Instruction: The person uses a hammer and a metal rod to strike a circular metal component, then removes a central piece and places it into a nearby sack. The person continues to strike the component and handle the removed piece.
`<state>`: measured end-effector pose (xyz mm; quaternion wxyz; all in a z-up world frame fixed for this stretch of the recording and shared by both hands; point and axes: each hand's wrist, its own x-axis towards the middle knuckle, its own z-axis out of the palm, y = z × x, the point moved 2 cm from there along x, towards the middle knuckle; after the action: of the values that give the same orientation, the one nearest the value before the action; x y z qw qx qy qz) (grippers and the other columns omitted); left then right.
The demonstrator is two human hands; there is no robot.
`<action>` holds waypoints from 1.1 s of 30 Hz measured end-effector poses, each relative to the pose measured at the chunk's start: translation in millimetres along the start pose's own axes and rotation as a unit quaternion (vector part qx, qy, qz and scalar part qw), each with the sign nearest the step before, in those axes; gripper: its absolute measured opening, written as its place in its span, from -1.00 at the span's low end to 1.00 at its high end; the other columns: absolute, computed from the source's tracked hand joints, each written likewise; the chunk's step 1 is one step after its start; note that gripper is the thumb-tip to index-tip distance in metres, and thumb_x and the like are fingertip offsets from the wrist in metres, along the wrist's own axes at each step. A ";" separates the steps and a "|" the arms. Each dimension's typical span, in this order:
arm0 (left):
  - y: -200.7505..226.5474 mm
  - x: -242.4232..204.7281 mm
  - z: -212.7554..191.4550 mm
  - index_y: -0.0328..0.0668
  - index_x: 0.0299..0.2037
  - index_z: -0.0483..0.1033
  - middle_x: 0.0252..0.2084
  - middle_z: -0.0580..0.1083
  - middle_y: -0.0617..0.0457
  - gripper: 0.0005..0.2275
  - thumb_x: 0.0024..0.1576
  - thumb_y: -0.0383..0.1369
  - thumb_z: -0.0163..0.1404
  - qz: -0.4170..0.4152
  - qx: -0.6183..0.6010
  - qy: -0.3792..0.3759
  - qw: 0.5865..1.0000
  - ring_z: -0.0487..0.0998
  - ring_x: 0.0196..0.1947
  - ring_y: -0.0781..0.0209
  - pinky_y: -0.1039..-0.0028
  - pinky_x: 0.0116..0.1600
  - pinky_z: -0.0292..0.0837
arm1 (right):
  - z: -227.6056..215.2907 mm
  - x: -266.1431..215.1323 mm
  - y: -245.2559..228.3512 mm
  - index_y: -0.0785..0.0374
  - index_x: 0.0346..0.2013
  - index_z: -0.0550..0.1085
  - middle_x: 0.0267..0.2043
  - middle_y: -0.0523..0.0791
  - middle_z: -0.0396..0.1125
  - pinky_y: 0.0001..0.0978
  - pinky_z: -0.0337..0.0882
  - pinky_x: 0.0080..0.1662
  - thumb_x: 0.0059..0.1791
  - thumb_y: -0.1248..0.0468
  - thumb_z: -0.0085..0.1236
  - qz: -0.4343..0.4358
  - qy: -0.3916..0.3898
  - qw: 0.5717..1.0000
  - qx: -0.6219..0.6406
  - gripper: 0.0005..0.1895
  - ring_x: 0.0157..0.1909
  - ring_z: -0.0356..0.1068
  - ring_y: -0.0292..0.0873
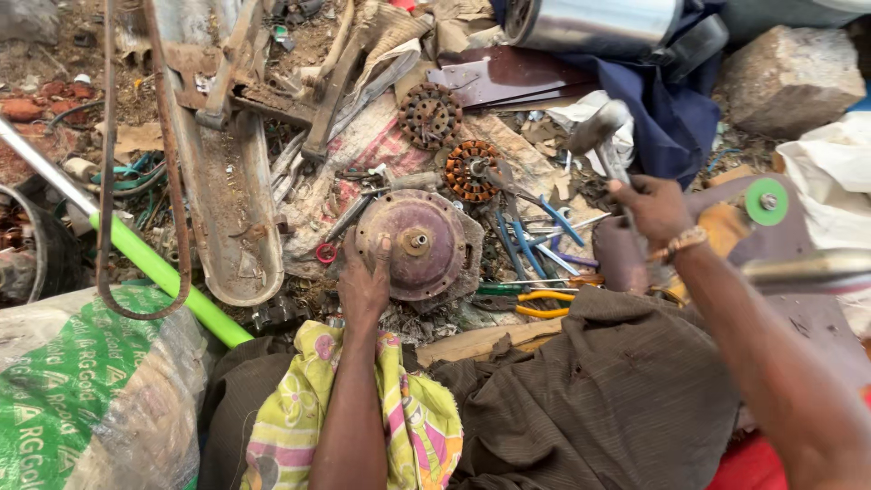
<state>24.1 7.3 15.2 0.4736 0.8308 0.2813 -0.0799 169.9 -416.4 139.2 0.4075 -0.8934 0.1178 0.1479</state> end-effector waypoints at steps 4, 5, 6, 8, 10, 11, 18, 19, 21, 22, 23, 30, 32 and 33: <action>-15.0 11.4 6.2 -0.17 0.48 -0.02 0.02 0.53 -0.45 -0.18 0.11 0.20 -0.20 0.029 -0.033 0.002 0.999 0.53 0.03 -0.46 -0.05 0.11 0.42 | 35.9 -73.8 -24.2 0.24 -0.09 0.46 -0.35 -0.15 0.35 -0.46 0.37 -0.46 0.13 0.10 0.18 0.049 -0.049 0.943 0.325 -0.74 -0.46 0.32 -0.30; -23.1 8.8 8.1 -0.19 0.45 0.04 0.02 0.52 -0.48 -0.20 0.12 0.21 -0.18 0.044 -0.041 0.010 0.998 0.52 0.03 -0.47 -0.05 0.09 0.41 | 50.5 -96.3 -27.4 0.26 -0.10 0.48 -0.36 -0.15 0.35 -0.47 0.37 -0.46 0.12 0.11 0.18 0.063 -0.034 0.948 0.311 -0.74 -0.47 0.34 -0.31; -28.5 9.6 10.6 -0.26 0.42 0.08 0.04 0.51 -0.50 -0.21 0.16 0.23 -0.18 0.061 -0.043 0.018 0.997 0.51 0.05 -0.49 -0.06 0.12 0.40 | 66.4 -113.9 -31.7 0.28 -0.11 0.49 -0.37 -0.15 0.36 -0.48 0.38 -0.46 0.11 0.13 0.17 0.072 -0.018 0.953 0.295 -0.74 -0.47 0.36 -0.31; -33.3 15.9 15.3 -0.33 0.37 0.15 0.04 0.50 -0.52 -0.21 0.22 0.28 -0.20 0.068 -0.035 0.021 0.997 0.50 0.07 -0.51 -0.06 0.16 0.39 | 101.9 -140.9 -37.6 0.32 -0.11 0.53 -0.41 -0.15 0.38 -0.49 0.37 -0.49 0.06 0.19 0.20 0.067 -0.002 0.960 0.273 -0.76 -0.50 0.37 -0.32; -35.1 19.3 18.3 -0.34 0.35 0.20 0.03 0.50 -0.52 -0.20 0.24 0.32 -0.25 0.048 -0.018 0.014 0.999 0.51 0.07 -0.50 -0.06 0.18 0.39 | 141.2 -158.1 -36.3 0.36 -0.09 0.54 -0.45 -0.16 0.39 -0.49 0.32 -0.53 0.03 0.24 0.24 0.070 0.002 0.959 0.273 -0.75 -0.55 0.33 -0.34; -37.9 15.6 18.5 -0.31 0.33 0.22 0.00 0.52 -0.51 -0.21 0.23 0.33 -0.29 0.028 -0.007 0.004 1.000 0.53 0.05 -0.49 -0.07 0.18 0.38 | 160.3 -164.9 -32.1 0.40 -0.08 0.53 -0.46 -0.18 0.38 -0.48 0.29 -0.55 0.05 0.23 0.24 0.085 0.006 0.957 0.278 -0.72 -0.57 0.31 -0.34; -19.6 8.2 7.1 -0.26 0.33 0.23 -0.19 0.56 -0.47 -0.16 0.17 0.39 -0.40 0.056 -0.008 0.011 0.998 0.58 -0.11 -0.49 -0.13 0.07 0.40 | 202.0 -179.1 -29.4 0.31 0.03 0.52 -0.51 -0.16 0.33 -0.46 0.29 -0.57 0.07 0.13 0.16 0.002 0.054 0.985 0.162 -0.65 -0.59 0.27 -0.35; -17.0 7.3 4.3 -0.23 0.31 0.27 -0.18 0.56 -0.45 -0.17 0.17 0.40 -0.38 0.081 -0.023 0.028 0.996 0.57 -0.12 -0.51 -0.14 0.04 0.41 | 193.3 -180.0 -33.7 0.34 0.01 0.52 -0.51 -0.15 0.33 -0.45 0.29 -0.56 0.10 0.10 0.15 -0.034 0.077 0.988 0.128 -0.64 -0.57 0.27 -0.34; -14.6 11.2 3.0 -0.16 0.36 0.21 -0.30 0.57 -0.39 -0.15 0.11 0.40 -0.38 0.041 -0.012 -0.001 0.999 0.64 -0.23 -0.40 -0.11 -0.03 0.47 | 173.6 -178.3 -41.9 0.39 -0.02 0.48 -0.43 -0.16 0.34 -0.44 0.38 -0.51 0.16 0.06 0.10 -0.128 0.136 0.973 0.136 -0.61 -0.50 0.33 -0.33; -16.8 9.4 4.3 -0.13 0.38 0.19 -0.37 0.58 -0.36 -0.14 0.08 0.40 -0.38 0.017 -0.004 -0.019 1.000 0.67 -0.28 -0.35 -0.09 -0.07 0.50 | 165.0 -180.7 -41.8 0.39 -0.02 0.43 -0.36 -0.17 0.36 -0.45 0.48 -0.47 0.20 0.04 0.06 -0.178 0.168 0.954 0.174 -0.60 -0.45 0.39 -0.32; -18.0 8.3 5.6 -0.13 0.40 0.13 -0.39 0.58 -0.34 -0.12 0.06 0.41 -0.34 0.021 -0.002 -0.017 1.000 0.67 -0.30 -0.33 -0.07 -0.07 0.51 | 157.6 -182.0 -40.9 0.41 0.07 0.35 -0.31 -0.13 0.36 -0.45 0.47 -0.44 0.21 0.02 0.02 -0.259 0.218 0.928 0.155 -0.55 -0.41 0.38 -0.29; -14.8 8.8 4.2 -0.08 0.45 0.00 -0.33 0.58 -0.28 -0.07 0.03 0.43 -0.20 0.042 -0.016 -0.017 0.999 0.69 -0.31 -0.26 -0.01 -0.10 0.56 | 209.6 -153.1 -4.6 0.26 -0.09 0.40 -0.40 -0.12 0.32 -0.46 0.30 -0.50 0.24 -0.06 0.00 -0.110 0.004 0.916 0.385 -0.60 -0.47 0.26 -0.29; -15.3 1.1 2.2 -0.07 0.45 0.04 -0.30 0.58 -0.27 -0.08 0.03 0.42 -0.17 0.042 -0.019 -0.013 0.999 0.68 -0.30 -0.25 -0.01 -0.12 0.57 | 217.1 -161.4 -4.2 0.25 -0.07 0.38 -0.40 -0.17 0.24 -0.42 0.28 -0.42 0.26 -0.02 0.04 -0.146 0.049 0.985 0.079 -0.64 -0.42 0.19 -0.32; -15.0 -3.2 2.7 -0.05 0.45 0.07 -0.30 0.59 -0.27 -0.09 0.04 0.42 -0.14 0.039 -0.005 -0.010 0.999 0.67 -0.28 -0.24 -0.02 -0.12 0.57 | 214.9 -168.8 -3.9 0.25 -0.09 0.36 -0.42 -0.20 0.22 -0.43 0.25 -0.45 0.23 -0.03 0.06 -0.101 0.046 0.985 0.135 -0.62 -0.45 0.17 -0.35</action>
<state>13.7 9.7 4.0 0.4837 0.8378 0.2440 -0.0679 -21.7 -234.8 68.6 0.5312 -0.8434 0.0646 0.0481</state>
